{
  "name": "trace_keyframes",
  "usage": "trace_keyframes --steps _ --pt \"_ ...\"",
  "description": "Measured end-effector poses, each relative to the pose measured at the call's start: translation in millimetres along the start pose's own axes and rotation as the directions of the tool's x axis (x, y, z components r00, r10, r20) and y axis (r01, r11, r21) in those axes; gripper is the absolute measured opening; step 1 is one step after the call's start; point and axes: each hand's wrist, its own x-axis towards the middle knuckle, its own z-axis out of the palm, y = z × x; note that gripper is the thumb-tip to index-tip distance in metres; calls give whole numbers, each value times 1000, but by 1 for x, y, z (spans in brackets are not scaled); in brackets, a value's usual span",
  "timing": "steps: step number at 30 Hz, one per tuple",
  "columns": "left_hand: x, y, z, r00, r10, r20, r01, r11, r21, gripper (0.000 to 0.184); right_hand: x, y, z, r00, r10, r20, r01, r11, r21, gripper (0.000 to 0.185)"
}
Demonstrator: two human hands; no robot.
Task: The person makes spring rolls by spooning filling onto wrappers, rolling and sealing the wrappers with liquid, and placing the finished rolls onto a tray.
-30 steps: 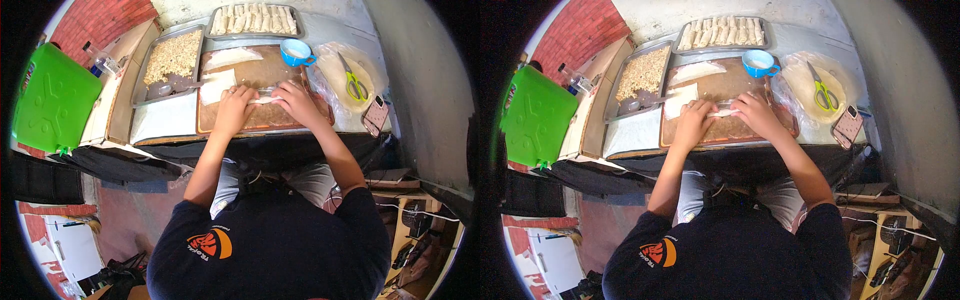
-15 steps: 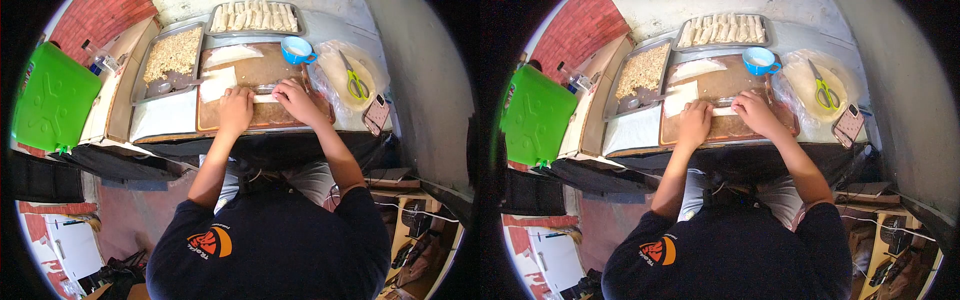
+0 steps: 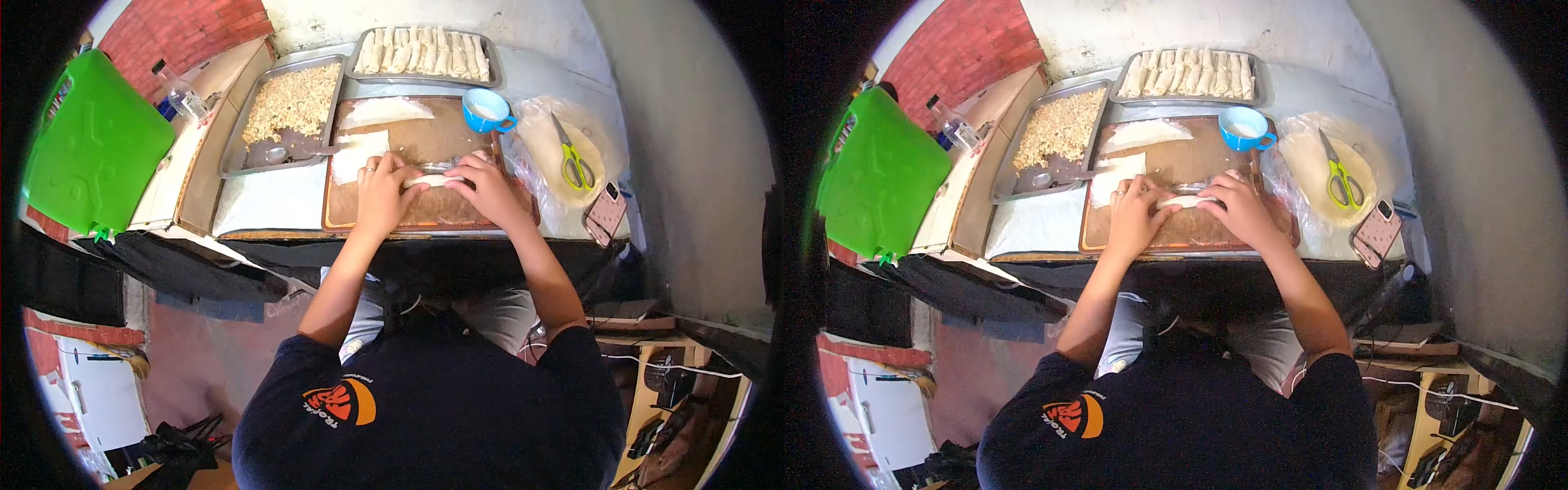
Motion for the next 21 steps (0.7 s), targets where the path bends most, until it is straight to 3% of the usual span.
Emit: trace_keyframes --steps 3,6,9,12,15,18,21 --pt "8 -12 2 997 75 24 -73 995 -67 24 7 5 2 1000 7 -25 -5 998 69 17" --pt "12 -13 1 996 89 6 -88 994 -58 22 12 0 0 980 198 23 -199 964 178 14" --pt "16 -13 -1 998 62 12 -61 996 -60 20 13 14 4 999 36 -18 -35 998 54 13" --pt "16 -20 2 995 94 14 -94 994 -47 18 13 18 9 994 1 -108 -8 998 -60 17" --pt "17 -22 0 992 125 15 -124 989 -85 19 15 11 13 997 22 -79 -31 993 -116 22" --pt "18 -24 1 993 109 53 -103 990 -96 19 17 1 14 1000 -6 13 6 1000 24 23" --pt "22 -17 -4 994 83 77 -77 995 -70 17 20 -6 10 999 -19 27 21 999 -42 23"
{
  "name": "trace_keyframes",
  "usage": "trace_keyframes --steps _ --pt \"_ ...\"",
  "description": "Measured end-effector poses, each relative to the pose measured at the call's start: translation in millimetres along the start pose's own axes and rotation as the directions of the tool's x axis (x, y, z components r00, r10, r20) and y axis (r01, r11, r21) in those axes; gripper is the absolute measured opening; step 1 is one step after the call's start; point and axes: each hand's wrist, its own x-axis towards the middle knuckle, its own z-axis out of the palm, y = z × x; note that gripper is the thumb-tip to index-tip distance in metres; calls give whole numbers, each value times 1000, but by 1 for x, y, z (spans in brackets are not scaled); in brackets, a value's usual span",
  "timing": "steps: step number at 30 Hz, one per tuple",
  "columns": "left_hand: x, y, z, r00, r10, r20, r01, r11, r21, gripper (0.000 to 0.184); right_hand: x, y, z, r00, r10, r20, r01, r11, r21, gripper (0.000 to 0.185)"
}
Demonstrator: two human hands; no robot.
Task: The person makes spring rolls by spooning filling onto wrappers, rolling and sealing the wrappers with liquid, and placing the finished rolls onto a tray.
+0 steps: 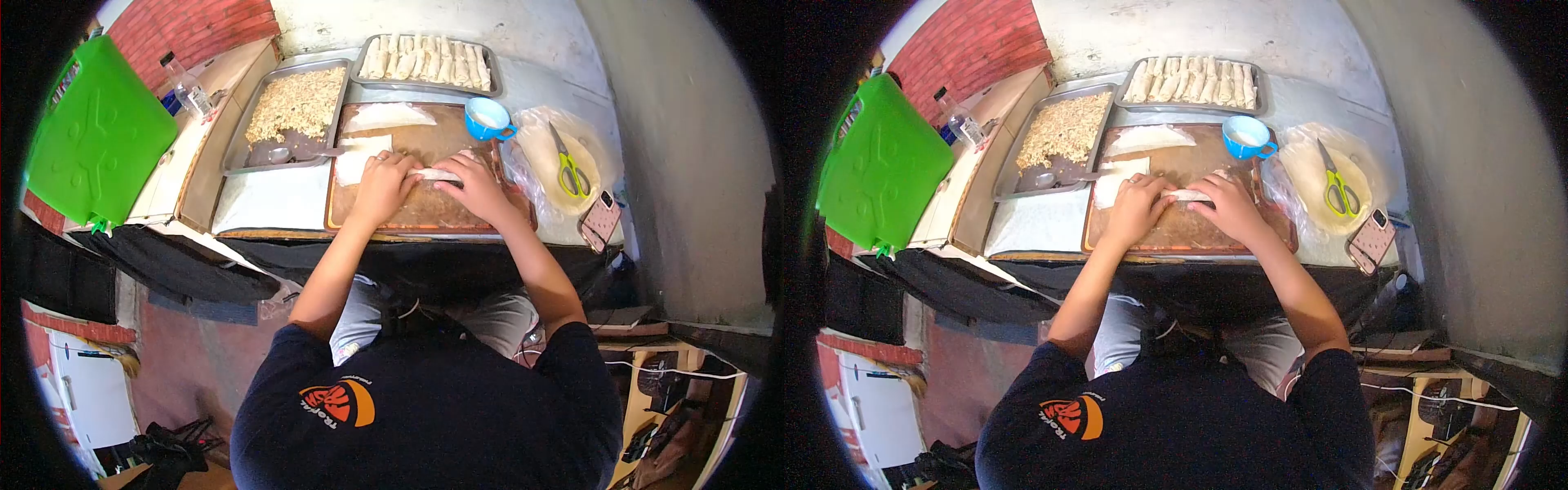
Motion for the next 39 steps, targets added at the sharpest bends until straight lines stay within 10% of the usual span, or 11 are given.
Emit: trace_keyframes --steps 13,17,22,28,36,39 --pt "-15 7 -44 959 -250 131 282 868 -409 19 14 -49 -22 990 91 108 -120 943 310 22" --pt "-28 -3 -58 986 3 -166 -33 983 -179 15 27 -54 -20 926 155 343 -266 914 306 26" --pt "-77 -52 -66 693 -170 -701 184 981 -55 22 82 -7 -14 891 243 383 -435 694 573 20" --pt "-104 -93 -57 374 -647 -664 341 762 -550 28 221 108 13 789 586 185 -550 541 636 14" --pt "-101 -89 -57 442 -590 -676 490 790 -368 30 306 165 73 684 724 -94 -721 690 64 24" --pt "-102 -90 -56 443 -611 -656 492 778 -391 31 301 162 82 783 539 -310 -615 746 -254 27"
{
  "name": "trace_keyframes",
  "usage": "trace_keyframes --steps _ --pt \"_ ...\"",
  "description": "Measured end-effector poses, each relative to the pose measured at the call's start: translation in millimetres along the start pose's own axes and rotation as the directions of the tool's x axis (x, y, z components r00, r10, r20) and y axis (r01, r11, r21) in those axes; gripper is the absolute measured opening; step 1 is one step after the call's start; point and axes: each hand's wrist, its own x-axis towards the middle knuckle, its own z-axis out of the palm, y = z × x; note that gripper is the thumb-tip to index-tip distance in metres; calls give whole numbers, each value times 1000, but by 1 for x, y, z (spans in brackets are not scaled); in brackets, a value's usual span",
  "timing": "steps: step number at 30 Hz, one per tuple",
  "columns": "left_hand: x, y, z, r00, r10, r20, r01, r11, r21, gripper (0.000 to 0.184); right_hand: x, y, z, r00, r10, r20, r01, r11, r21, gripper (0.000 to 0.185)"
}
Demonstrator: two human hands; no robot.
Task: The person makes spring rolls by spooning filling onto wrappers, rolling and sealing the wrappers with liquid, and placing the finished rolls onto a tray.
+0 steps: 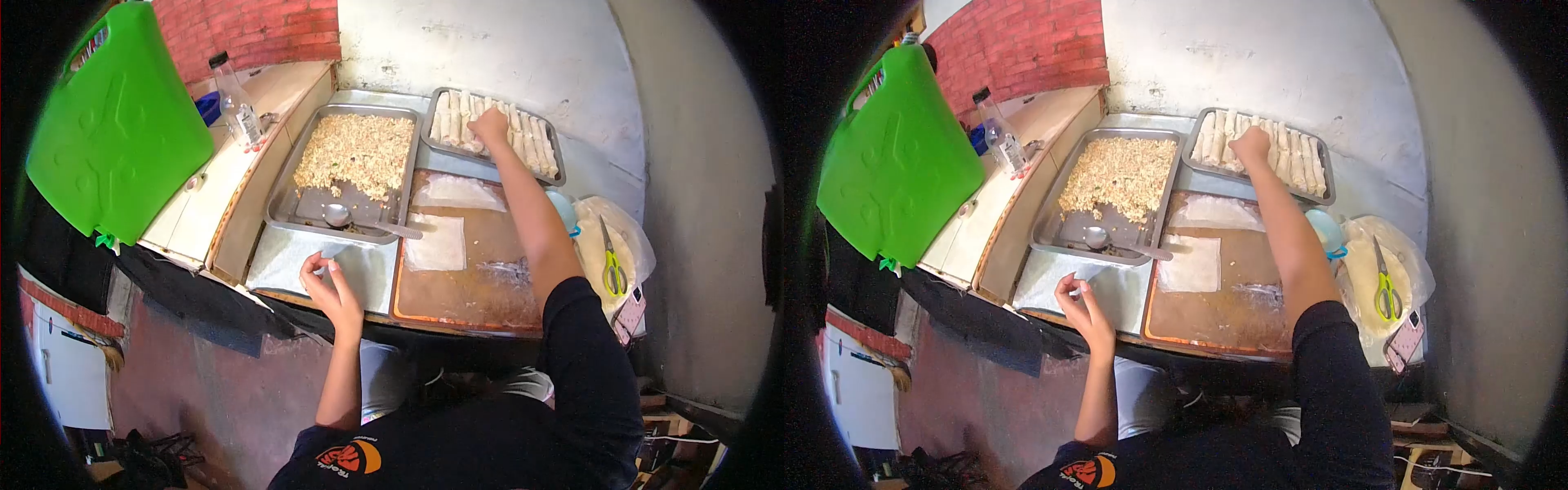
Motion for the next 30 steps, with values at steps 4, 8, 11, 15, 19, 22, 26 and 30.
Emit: trace_keyframes --steps 4,8,11,15,19,22,26,30 --pt "1 -3 1 999 35 1 -35 999 13 31 -15 0 -19 983 -174 62 167 980 104 24" --pt "1 -4 2 999 35 -21 -34 999 10 30 -79 -15 -75 927 -375 -13 364 892 266 14" --pt "1 0 3 999 39 -7 -38 999 13 28 -140 2 -93 792 -470 390 284 849 445 15" --pt "3 3 4 997 69 17 -69 998 11 27 -200 17 -84 776 -551 306 376 794 477 18" --pt "3 -2 4 995 95 28 -96 995 38 27 -228 11 -77 839 -518 168 365 763 533 20" --pt "3 -2 4 995 97 31 -98 994 49 26 -233 12 -70 822 -557 114 455 765 456 19" --pt "4 -2 4 995 100 25 -102 992 71 26 -240 8 -69 877 -462 133 336 787 518 16" --pt "4 -6 5 992 119 42 -123 987 106 26 -248 4 -71 873 -486 -49 445 750 489 14"
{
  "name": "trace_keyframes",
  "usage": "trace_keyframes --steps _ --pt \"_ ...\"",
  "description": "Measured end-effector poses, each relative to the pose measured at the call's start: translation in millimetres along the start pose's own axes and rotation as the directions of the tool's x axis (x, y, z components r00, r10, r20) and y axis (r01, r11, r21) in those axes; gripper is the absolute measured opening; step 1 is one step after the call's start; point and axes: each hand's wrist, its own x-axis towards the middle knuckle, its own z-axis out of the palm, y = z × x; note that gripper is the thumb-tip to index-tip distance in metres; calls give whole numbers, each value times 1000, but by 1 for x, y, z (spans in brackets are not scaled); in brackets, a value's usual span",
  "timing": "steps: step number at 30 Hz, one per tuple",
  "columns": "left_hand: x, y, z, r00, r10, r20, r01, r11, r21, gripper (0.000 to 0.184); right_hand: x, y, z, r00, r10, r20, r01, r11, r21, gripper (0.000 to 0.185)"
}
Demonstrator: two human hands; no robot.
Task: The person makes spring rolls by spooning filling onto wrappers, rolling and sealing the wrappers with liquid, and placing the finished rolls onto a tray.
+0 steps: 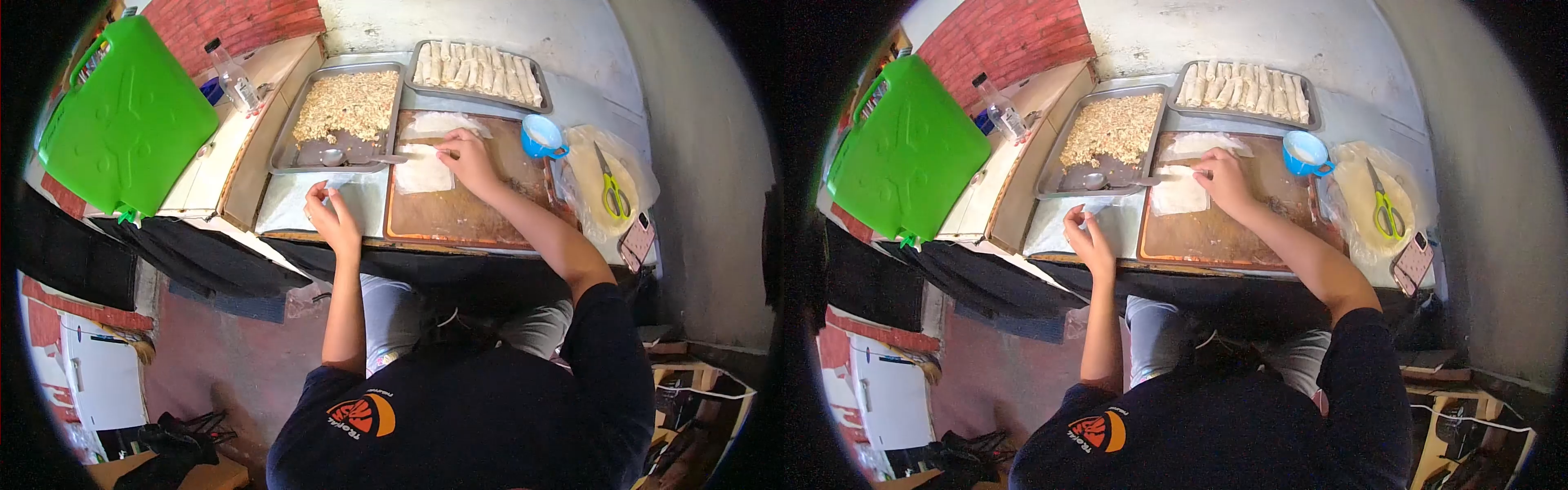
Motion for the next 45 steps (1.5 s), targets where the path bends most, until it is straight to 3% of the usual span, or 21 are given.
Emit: trace_keyframes --steps 4,7,10,12,14,16,18,20,24,26,29,32,35,40,41,44,45 --pt "0 -1 1 1000 24 4 -24 1000 7 25 0 0 4 995 -78 -54 73 993 -88 9" --pt "2 1 1 999 47 -6 -47 999 -6 23 7 -10 -7 987 143 71 -157 951 268 9" --pt "0 8 -3 994 108 6 -107 993 -38 19 12 -14 -28 929 361 82 -343 757 556 11" --pt "-4 18 -6 981 187 47 -184 982 -48 16 3 -29 -63 899 362 245 -433 657 617 9" --pt "-19 44 -1 971 150 186 -117 977 -177 12 -6 -31 -89 886 330 325 -463 616 637 11" --pt "-32 74 8 872 203 444 -24 926 -377 15 -19 -29 -105 841 359 405 -540 608 582 14" --pt "-45 107 18 745 265 612 -41 934 -355 21 -33 -31 -113 809 406 424 -587 579 565 15" --pt "-58 121 31 703 359 614 -225 931 -288 29 -51 -4 -106 834 383 397 -547 660 514 17" --pt "-80 127 44 726 258 637 -302 952 -42 37 -66 5 -102 902 340 267 -411 867 282 24" --pt "-85 124 50 720 296 628 -354 934 -33 32 -61 -3 -110 895 355 270 -394 913 105 27" --pt "-85 127 47 678 313 665 -424 906 6 28 -51 -6 -114 914 310 262 -320 948 -5 30" --pt "-87 124 48 671 367 645 -473 881 -10 31 -40 9 -104 981 126 148 -128 992 8 30" --pt "-87 125 48 667 318 674 -452 891 28 33 -13 13 -89 996 56 66 -58 998 30 25" --pt "-87 126 46 672 348 654 -463 886 5 44 45 77 -32 1000 7 23 -3 990 -142 27" --pt "-85 127 43 659 345 669 -441 897 -28 61 51 89 -19 1000 14 -6 -15 982 -187 28" --pt "-79 124 32 741 326 587 -151 932 -328 76 54 106 3 988 147 51 -136 974 -181 29" --pt "-79 113 27 749 308 586 -106 930 -353 81 53 114 11 986 160 -33 -163 983 -84 24"
